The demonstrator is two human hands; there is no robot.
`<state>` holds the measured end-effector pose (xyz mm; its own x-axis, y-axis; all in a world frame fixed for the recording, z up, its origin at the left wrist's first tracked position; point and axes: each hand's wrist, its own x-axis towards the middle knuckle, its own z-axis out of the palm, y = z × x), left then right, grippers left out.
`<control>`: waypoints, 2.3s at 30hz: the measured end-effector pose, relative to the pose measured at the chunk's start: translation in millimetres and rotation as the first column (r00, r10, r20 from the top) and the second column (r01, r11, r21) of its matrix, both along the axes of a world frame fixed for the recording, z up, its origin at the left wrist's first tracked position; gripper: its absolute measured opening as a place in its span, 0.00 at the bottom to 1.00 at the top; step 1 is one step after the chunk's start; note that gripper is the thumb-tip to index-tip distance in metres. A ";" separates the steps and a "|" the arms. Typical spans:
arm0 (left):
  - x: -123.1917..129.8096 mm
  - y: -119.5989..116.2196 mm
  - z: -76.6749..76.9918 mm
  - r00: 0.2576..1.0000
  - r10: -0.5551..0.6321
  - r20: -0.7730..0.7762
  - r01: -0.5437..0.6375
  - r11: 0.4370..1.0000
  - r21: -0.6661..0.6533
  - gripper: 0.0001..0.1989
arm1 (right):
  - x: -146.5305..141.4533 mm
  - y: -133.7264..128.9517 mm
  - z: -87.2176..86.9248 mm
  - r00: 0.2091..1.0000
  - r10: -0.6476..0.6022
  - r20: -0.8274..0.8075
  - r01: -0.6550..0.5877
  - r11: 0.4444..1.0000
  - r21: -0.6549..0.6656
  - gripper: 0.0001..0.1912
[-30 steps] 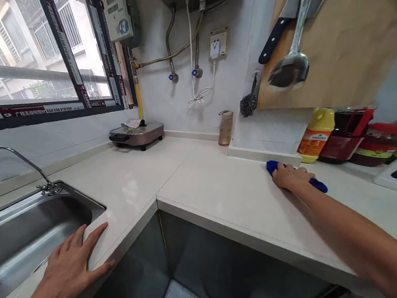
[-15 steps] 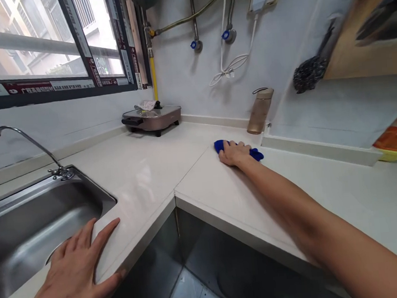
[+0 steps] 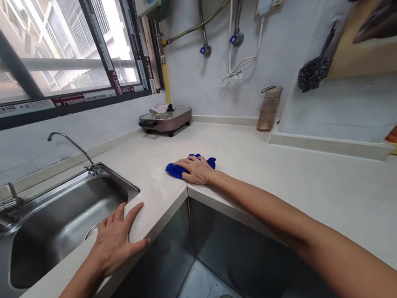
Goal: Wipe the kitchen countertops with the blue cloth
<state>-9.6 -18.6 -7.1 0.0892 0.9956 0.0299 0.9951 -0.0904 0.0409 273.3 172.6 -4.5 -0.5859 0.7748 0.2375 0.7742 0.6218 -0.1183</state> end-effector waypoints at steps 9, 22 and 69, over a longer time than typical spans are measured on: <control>1.8 -0.7 3.8 1.000 0.020 -0.010 -0.020 1.000 0.013 0.43 | 55.5 -93.4 -9.9 0.997 0.007 -0.076 -0.004 0.999 0.032 0.29; -7.4 11.9 -2.8 0.998 -0.005 -0.067 0.007 1.000 0.021 0.44 | 266.5 -261.2 -33.2 0.988 -0.122 -0.092 0.134 0.980 0.145 0.25; -0.1 10.8 -9.8 0.999 -0.032 0.006 0.031 0.996 0.088 0.43 | 71.1 -85.9 -12.7 0.995 -0.094 0.026 0.092 0.992 0.087 0.31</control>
